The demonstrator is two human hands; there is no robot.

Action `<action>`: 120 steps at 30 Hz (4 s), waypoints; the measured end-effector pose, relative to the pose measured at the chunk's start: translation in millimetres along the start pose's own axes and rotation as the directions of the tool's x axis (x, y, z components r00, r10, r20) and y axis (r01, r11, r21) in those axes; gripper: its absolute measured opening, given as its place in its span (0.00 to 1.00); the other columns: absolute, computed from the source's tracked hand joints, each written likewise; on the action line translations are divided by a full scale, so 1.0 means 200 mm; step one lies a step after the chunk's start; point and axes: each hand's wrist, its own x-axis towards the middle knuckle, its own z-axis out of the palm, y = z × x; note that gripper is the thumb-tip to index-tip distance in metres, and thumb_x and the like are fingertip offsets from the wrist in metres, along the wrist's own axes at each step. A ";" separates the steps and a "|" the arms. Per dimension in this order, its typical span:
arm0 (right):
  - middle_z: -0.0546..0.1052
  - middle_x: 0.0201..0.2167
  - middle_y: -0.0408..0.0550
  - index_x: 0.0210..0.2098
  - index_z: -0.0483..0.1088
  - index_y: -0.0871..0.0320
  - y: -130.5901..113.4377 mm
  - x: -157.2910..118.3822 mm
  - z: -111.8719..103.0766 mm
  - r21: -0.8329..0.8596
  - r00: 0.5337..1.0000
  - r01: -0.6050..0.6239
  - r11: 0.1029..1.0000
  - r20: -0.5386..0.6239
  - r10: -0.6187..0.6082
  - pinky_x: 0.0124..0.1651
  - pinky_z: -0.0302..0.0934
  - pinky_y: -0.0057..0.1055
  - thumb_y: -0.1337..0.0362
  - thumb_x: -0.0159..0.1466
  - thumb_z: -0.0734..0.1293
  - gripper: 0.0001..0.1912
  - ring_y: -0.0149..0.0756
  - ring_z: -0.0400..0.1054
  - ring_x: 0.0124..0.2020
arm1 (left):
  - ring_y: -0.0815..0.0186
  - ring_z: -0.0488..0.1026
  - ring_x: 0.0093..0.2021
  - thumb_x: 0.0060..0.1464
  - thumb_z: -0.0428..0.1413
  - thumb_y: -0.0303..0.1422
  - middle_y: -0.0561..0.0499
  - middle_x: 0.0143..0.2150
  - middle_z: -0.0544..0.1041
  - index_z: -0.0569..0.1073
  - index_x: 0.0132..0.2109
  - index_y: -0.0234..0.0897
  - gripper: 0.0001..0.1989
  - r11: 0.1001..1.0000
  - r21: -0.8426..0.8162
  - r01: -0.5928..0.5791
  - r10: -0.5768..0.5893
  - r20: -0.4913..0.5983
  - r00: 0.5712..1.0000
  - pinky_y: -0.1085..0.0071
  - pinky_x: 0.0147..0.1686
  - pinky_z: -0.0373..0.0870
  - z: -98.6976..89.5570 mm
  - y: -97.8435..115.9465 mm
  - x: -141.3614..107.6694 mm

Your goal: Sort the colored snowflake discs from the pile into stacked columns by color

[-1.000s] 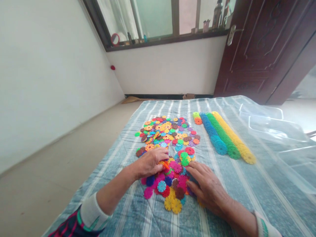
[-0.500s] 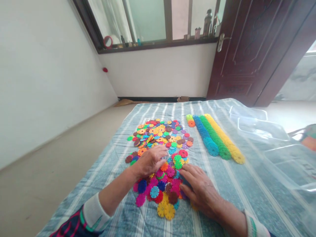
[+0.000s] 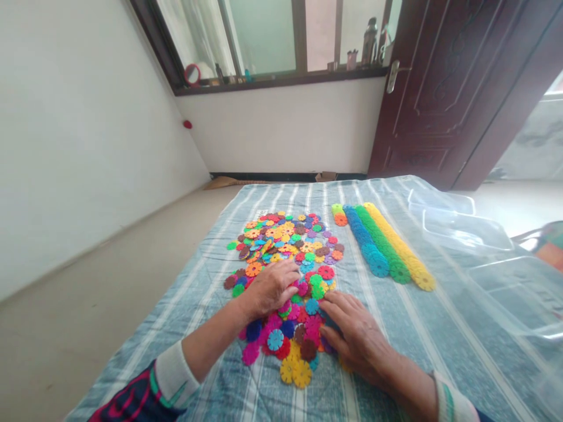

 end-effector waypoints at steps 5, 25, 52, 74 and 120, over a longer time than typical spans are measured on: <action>0.75 0.50 0.57 0.49 0.70 0.59 0.00 -0.01 0.00 0.005 1.000 -0.003 1.000 0.003 0.003 0.53 0.66 0.47 0.68 0.63 0.65 0.14 0.47 0.69 0.51 | 0.57 0.69 0.57 0.57 0.55 0.27 0.44 0.52 0.76 0.75 0.41 0.37 0.06 0.995 0.078 0.070 -0.066 -0.061 0.996 0.57 0.60 0.64 -0.03 -0.05 0.00; 0.75 0.49 0.55 0.46 0.70 0.57 0.06 -0.02 0.01 0.092 0.996 -0.021 0.996 -0.089 0.029 0.53 0.66 0.44 0.66 0.66 0.63 0.10 0.45 0.68 0.51 | 0.57 0.70 0.57 0.57 0.55 0.27 0.42 0.52 0.77 0.74 0.46 0.34 0.10 0.993 -0.073 -0.093 0.086 -0.104 0.991 0.58 0.59 0.66 -0.09 0.13 -0.11; 0.80 0.35 0.47 0.36 0.75 0.56 0.16 0.03 -0.07 0.416 0.877 -0.348 0.840 -0.173 0.449 0.42 0.67 0.32 0.60 0.63 0.62 0.11 0.38 0.74 0.37 | 0.49 0.61 0.65 0.58 0.57 0.37 0.44 0.59 0.72 0.77 0.46 0.38 0.12 0.977 -0.160 -0.140 0.142 -0.002 0.990 0.50 0.61 0.60 -0.03 0.22 -0.02; 0.80 0.34 0.46 0.34 0.76 0.55 0.18 0.03 -0.07 0.434 0.864 -0.369 0.822 -0.166 0.476 0.38 0.68 0.32 0.59 0.63 0.62 0.11 0.38 0.74 0.36 | 0.53 0.65 0.62 0.59 0.54 0.29 0.44 0.57 0.74 0.77 0.44 0.37 0.09 1.000 0.012 -0.025 0.027 -0.170 0.985 0.51 0.60 0.63 0.11 0.08 0.04; 0.76 0.36 0.47 0.36 0.69 0.54 0.13 0.03 0.02 0.065 0.982 -0.052 0.997 -0.180 0.062 0.44 0.67 0.35 0.70 0.66 0.60 0.08 0.38 0.70 0.39 | 0.56 0.73 0.54 0.58 0.51 0.27 0.46 0.52 0.78 0.75 0.39 0.39 0.08 0.996 -0.076 0.040 -0.061 -0.307 0.950 0.54 0.55 0.71 0.10 0.20 -0.10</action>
